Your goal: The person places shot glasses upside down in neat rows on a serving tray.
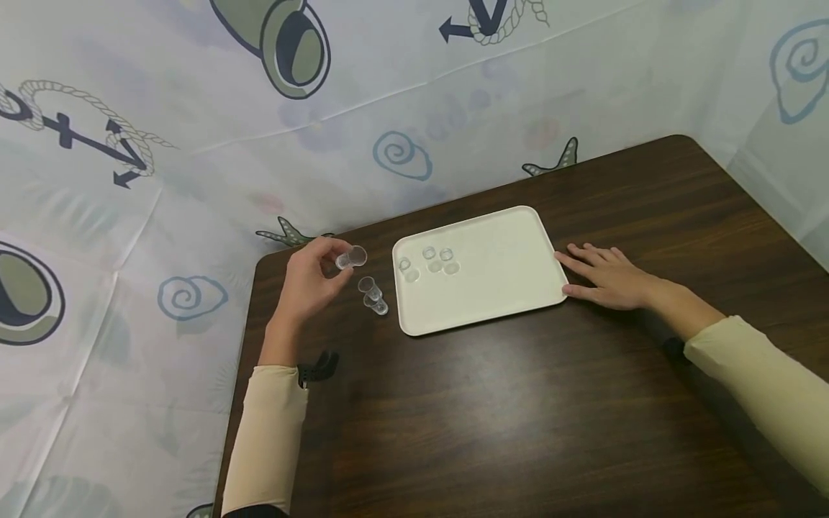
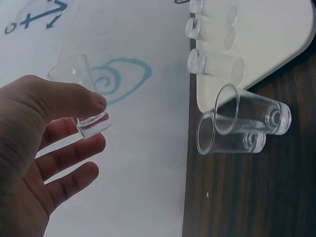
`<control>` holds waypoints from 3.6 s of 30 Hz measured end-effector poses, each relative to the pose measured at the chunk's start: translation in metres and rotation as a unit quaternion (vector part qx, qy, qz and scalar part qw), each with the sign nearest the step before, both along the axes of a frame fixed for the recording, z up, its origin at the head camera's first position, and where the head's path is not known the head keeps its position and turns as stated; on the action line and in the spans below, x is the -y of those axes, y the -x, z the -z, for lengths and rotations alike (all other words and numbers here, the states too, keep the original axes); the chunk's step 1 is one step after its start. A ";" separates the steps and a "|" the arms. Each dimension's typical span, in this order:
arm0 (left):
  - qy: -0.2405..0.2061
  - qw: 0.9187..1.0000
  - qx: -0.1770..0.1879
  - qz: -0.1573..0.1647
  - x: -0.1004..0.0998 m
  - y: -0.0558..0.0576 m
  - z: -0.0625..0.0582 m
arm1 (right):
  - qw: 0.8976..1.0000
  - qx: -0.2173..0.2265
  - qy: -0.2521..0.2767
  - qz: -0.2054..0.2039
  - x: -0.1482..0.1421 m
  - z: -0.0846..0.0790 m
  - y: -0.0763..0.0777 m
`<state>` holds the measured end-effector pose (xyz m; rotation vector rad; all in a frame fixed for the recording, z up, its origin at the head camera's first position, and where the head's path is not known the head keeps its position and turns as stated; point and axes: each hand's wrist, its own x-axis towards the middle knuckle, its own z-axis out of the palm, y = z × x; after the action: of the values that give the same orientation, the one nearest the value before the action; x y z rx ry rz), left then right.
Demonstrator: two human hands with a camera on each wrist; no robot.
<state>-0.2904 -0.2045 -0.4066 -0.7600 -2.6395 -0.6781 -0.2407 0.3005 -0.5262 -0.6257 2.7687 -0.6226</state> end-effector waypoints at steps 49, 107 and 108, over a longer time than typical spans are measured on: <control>0.391 0.913 -0.004 0.118 -0.085 0.014 0.055 | 1.000 0.011 0.008 0.005 0.000 -0.004 -0.001; -0.015 0.984 0.175 0.038 0.036 0.020 0.047 | 1.000 0.010 0.017 0.006 0.000 -0.001 -0.003; -0.015 0.981 0.190 0.036 0.038 0.021 0.052 | 1.000 0.011 0.014 0.006 0.000 0.000 -0.003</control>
<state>-0.3113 -0.2429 -0.4589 -0.7862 -2.9427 -0.9668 -0.2379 0.3002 -0.5258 -0.6055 2.7500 -0.6688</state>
